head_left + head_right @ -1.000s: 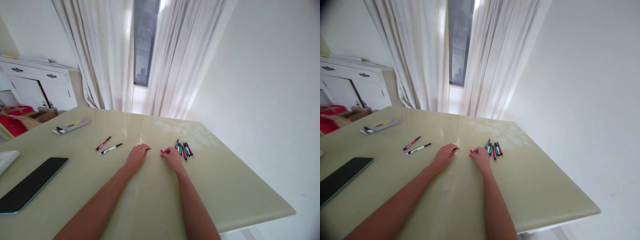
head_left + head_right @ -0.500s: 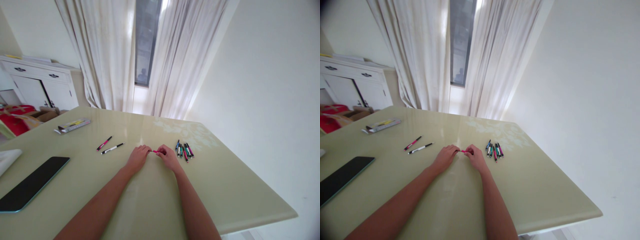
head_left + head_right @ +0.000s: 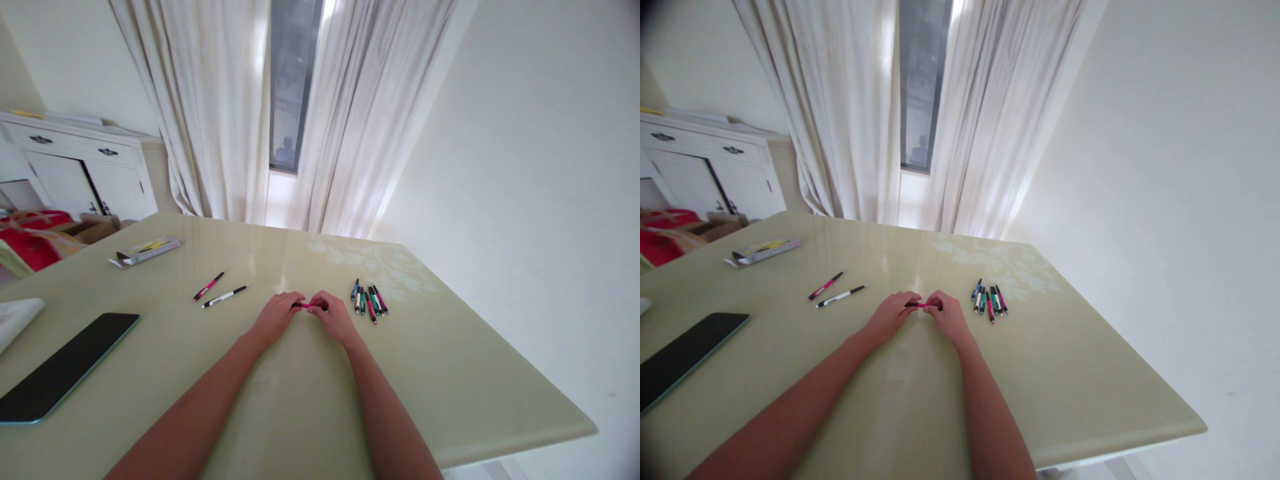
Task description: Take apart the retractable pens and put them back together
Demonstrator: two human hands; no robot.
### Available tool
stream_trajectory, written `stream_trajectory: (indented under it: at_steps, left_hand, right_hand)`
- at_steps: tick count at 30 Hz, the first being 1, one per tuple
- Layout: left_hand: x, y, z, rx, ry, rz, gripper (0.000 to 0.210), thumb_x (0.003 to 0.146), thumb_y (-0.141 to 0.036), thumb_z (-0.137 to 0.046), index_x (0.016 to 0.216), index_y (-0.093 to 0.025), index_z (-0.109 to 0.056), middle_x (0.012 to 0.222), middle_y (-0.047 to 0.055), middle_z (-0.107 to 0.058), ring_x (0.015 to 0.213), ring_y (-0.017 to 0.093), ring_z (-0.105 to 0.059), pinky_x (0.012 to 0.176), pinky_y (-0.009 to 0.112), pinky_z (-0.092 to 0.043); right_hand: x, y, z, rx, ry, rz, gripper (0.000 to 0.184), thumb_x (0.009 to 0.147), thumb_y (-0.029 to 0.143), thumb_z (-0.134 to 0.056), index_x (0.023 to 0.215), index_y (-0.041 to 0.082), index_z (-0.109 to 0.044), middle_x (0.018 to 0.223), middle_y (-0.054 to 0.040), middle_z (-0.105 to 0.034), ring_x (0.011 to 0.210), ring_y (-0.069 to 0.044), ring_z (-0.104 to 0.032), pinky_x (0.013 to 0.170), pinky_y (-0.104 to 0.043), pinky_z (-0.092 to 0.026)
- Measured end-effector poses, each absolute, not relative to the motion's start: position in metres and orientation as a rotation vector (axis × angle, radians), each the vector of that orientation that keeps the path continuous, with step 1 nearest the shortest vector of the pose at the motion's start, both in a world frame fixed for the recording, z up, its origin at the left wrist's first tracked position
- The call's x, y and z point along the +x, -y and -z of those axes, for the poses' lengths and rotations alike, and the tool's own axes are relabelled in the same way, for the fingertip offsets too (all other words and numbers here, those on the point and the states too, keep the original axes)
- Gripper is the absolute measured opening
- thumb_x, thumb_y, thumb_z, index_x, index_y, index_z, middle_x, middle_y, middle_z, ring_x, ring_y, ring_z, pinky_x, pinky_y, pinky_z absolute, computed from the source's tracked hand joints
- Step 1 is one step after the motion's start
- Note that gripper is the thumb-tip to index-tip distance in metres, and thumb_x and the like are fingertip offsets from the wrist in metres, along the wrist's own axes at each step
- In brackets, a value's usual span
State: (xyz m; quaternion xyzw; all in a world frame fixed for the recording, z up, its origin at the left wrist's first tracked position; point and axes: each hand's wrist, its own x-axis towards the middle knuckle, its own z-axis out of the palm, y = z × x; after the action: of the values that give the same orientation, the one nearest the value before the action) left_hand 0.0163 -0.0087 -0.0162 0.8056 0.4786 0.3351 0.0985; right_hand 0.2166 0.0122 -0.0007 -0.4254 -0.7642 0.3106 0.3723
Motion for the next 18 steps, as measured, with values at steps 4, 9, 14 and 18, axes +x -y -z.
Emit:
stream_trajectory:
  at_steps: [4, 9, 14, 18]
  left_hand:
    - [0.0137, 0.0085, 0.0173, 2.338, -1.351, -1.033, 0.016, 0.099, -0.023, -0.055, 0.104, -0.022, -0.071, 0.102, 0.004, -0.076, 0.097, 0.021, -0.068, 0.091, 0.035, -0.050]
    - [0.0135, 0.0075, 0.0197, 2.340, -1.349, -1.065, 0.015, 0.098, -0.023, -0.058, 0.103, -0.022, -0.072, 0.102, 0.004, -0.074, 0.097, 0.021, -0.068, 0.090, 0.035, -0.052]
    - [0.0128, 0.0070, 0.0185, 2.250, -1.367, -1.151, 0.017, 0.097, -0.025, -0.059, 0.101, -0.022, -0.075, 0.112, 0.006, -0.071, 0.101, 0.020, -0.068, 0.092, 0.033, -0.053]
    - [0.0121, 0.0085, 0.0155, 2.297, -1.391, -1.011, 0.020, 0.098, -0.033, -0.059, 0.101, -0.024, -0.076, 0.097, 0.003, -0.075, 0.091, 0.021, -0.069, 0.084, 0.033, -0.052]
  right_hand:
    - [0.2173, -0.0135, 0.0015, -1.075, 1.961, -0.805, 0.008, 0.085, 0.027, -0.067, 0.087, 0.020, -0.068, 0.081, -0.0009, -0.072, 0.077, -0.017, -0.065, 0.074, -0.027, -0.047]
    - [0.2177, -0.0126, 0.0004, -1.098, 1.974, -0.836, 0.009, 0.086, 0.028, -0.067, 0.087, 0.019, -0.069, 0.080, -0.0010, -0.072, 0.075, -0.017, -0.063, 0.072, -0.027, -0.046]
    - [0.2176, -0.0123, -0.0011, -1.055, 1.931, -0.840, 0.009, 0.083, 0.028, -0.068, 0.085, 0.019, -0.068, 0.081, -0.0008, -0.071, 0.076, -0.017, -0.063, 0.073, -0.027, -0.047]
    - [0.2187, -0.0148, -0.0010, -1.054, 1.896, -0.828, 0.010, 0.080, 0.029, -0.071, 0.083, 0.019, -0.069, 0.081, -0.0015, -0.072, 0.078, -0.018, -0.064, 0.075, -0.029, -0.048]
